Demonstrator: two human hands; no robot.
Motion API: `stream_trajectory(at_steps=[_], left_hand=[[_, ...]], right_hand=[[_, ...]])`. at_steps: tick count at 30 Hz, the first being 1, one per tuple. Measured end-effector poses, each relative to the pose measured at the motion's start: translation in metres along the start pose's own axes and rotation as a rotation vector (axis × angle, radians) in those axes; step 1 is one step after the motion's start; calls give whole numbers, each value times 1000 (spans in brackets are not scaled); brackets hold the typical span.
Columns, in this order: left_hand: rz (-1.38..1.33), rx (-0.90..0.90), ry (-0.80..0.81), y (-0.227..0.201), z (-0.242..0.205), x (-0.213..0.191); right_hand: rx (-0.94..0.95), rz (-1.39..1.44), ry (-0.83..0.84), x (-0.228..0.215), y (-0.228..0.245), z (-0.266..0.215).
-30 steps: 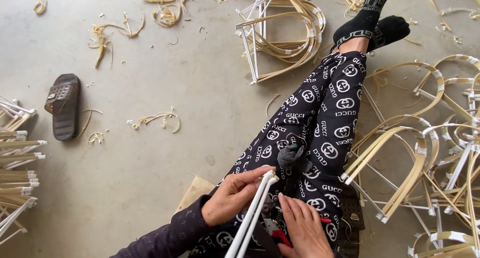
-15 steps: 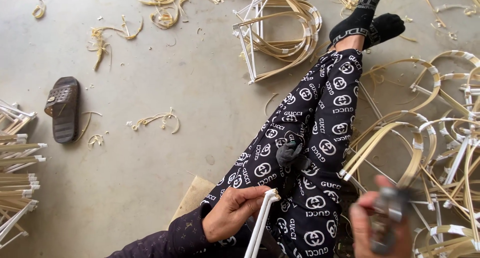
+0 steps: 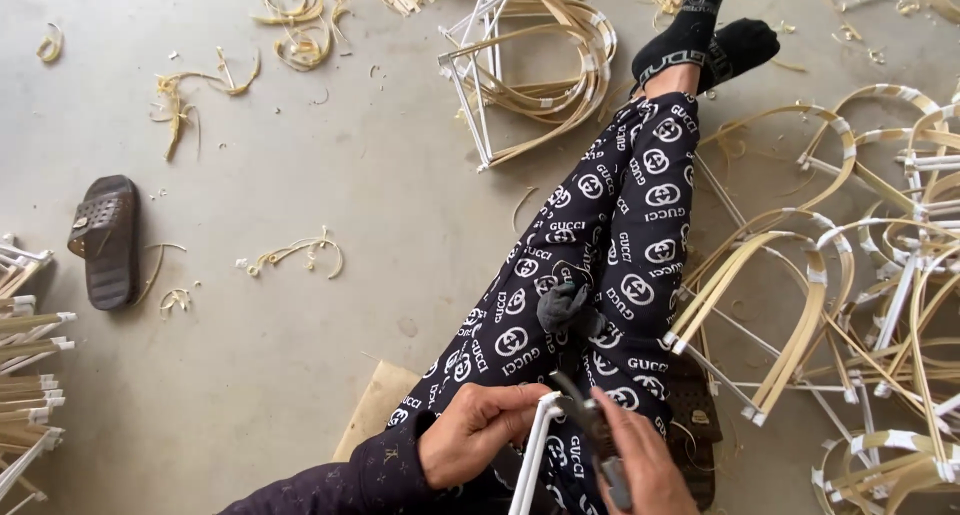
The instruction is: Assembling and securing curved bamboo components into small structural frames using wire and cutters.
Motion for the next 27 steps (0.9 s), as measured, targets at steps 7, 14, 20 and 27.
stream_trajectory(at_steps=[7,14,20,27], left_hand=[[-210,-106,160,14,-5,15],[-312,-165,194,24,-12,24],[-145,-26,180,22,-8,21],[-404,-148,213,59,-7,17]], right_hand=[[-60,-78,145,9,14,-8],[-281,-94,67,-4,37,2],[-400,-116,30,-11,43,14],[-477,-136,-9,-10,33,28]])
Point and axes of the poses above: each hand's wrist, its own z-axis towards the middle knuckle, its own x-axis out of the palm, y = z × x, the point moved 6 cm from there along z, towards the middle knuckle, and after that the axes turned 5 degrees about x, right-handed, at the moved point
